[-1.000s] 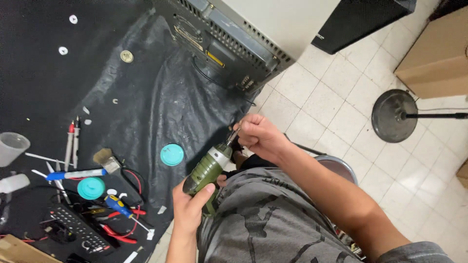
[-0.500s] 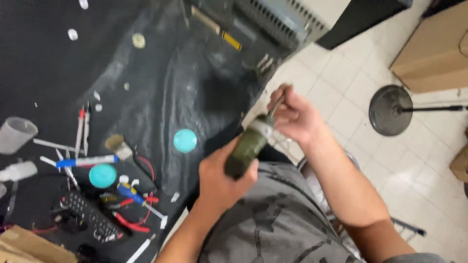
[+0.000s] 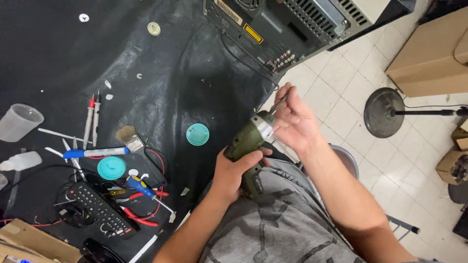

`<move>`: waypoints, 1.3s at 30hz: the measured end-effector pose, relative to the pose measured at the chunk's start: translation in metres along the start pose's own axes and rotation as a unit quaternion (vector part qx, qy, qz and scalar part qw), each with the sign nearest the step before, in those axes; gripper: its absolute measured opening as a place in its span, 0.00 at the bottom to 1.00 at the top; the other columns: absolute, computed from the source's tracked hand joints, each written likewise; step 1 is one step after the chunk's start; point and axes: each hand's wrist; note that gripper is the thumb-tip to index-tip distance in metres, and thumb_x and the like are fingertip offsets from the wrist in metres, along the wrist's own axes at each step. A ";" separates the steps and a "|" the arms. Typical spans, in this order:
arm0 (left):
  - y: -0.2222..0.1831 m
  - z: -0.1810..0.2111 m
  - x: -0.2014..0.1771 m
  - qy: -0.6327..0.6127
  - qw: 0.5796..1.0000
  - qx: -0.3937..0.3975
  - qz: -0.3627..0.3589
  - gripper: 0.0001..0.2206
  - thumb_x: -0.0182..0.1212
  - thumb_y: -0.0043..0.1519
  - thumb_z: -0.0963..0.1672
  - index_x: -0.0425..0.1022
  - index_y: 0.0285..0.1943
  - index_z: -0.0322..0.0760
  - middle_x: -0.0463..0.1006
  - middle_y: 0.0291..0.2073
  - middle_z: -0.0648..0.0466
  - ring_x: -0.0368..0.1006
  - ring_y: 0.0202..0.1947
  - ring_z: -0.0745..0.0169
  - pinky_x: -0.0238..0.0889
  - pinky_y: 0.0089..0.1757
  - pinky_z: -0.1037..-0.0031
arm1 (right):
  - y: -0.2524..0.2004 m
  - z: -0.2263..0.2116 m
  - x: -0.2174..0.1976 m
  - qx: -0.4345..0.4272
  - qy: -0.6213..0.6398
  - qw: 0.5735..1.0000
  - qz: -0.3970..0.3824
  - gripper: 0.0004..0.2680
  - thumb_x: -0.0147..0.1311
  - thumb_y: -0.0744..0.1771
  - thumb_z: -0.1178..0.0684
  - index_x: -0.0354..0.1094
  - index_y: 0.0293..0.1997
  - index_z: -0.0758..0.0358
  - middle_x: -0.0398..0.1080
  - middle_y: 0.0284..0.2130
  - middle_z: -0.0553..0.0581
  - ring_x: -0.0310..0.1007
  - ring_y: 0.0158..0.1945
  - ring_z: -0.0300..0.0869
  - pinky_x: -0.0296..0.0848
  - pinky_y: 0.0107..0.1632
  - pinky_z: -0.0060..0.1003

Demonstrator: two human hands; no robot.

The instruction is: Disassembling an electronic device by removing the outer casing and internal mounting screws using a power screwdriver.

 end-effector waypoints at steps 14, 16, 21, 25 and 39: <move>0.018 0.006 0.008 0.143 0.987 0.069 0.031 0.20 0.73 0.67 0.46 0.79 0.64 0.29 0.86 0.51 0.35 0.85 0.53 0.38 0.81 0.51 0.42 | 0.014 0.004 0.018 -0.060 -0.093 0.991 0.070 0.07 0.49 0.77 0.46 0.71 0.61 0.46 0.80 0.61 0.42 0.64 0.22 0.18 0.59 0.29 0.16; 0.023 0.011 0.022 0.182 0.977 0.103 0.041 0.22 0.73 0.66 0.47 0.79 0.67 0.33 0.87 0.50 0.37 0.85 0.53 0.38 0.82 0.49 0.45 | 0.017 -0.004 0.030 -0.079 -0.110 0.990 0.047 0.09 0.47 0.78 0.46 0.71 0.65 0.47 0.80 0.62 0.43 0.64 0.22 0.18 0.60 0.30 0.15; 0.035 0.047 0.071 0.364 0.905 0.202 0.081 0.28 0.70 0.65 0.50 0.75 0.74 0.36 0.85 0.54 0.34 0.85 0.51 0.32 0.81 0.45 0.44 | 0.017 -0.034 0.047 -0.122 -0.121 0.985 -0.030 0.14 0.40 0.80 0.47 0.67 0.75 0.49 0.77 0.68 0.49 0.66 0.25 0.21 0.63 0.35 0.17; 0.046 0.044 0.084 0.424 0.868 0.239 0.098 0.28 0.69 0.65 0.49 0.75 0.74 0.37 0.85 0.54 0.35 0.85 0.51 0.33 0.82 0.46 0.47 | 0.017 -0.042 0.060 -0.155 -0.149 0.976 -0.031 0.15 0.40 0.80 0.48 0.66 0.78 0.51 0.74 0.72 0.50 0.66 0.26 0.22 0.63 0.36 0.16; 0.055 0.049 0.085 0.505 0.798 0.323 0.062 0.26 0.68 0.66 0.47 0.73 0.72 0.32 0.85 0.61 0.42 0.87 0.55 0.44 0.79 0.53 0.63 | 0.013 -0.044 0.067 -0.217 -0.153 0.960 0.094 0.14 0.49 0.78 0.53 0.68 0.74 0.65 0.78 0.56 0.60 0.57 0.22 0.28 0.65 0.30 0.21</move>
Point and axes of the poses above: each hand's wrist, its own y-axis towards the middle knuckle, its own x-axis out of the palm, z = x × y
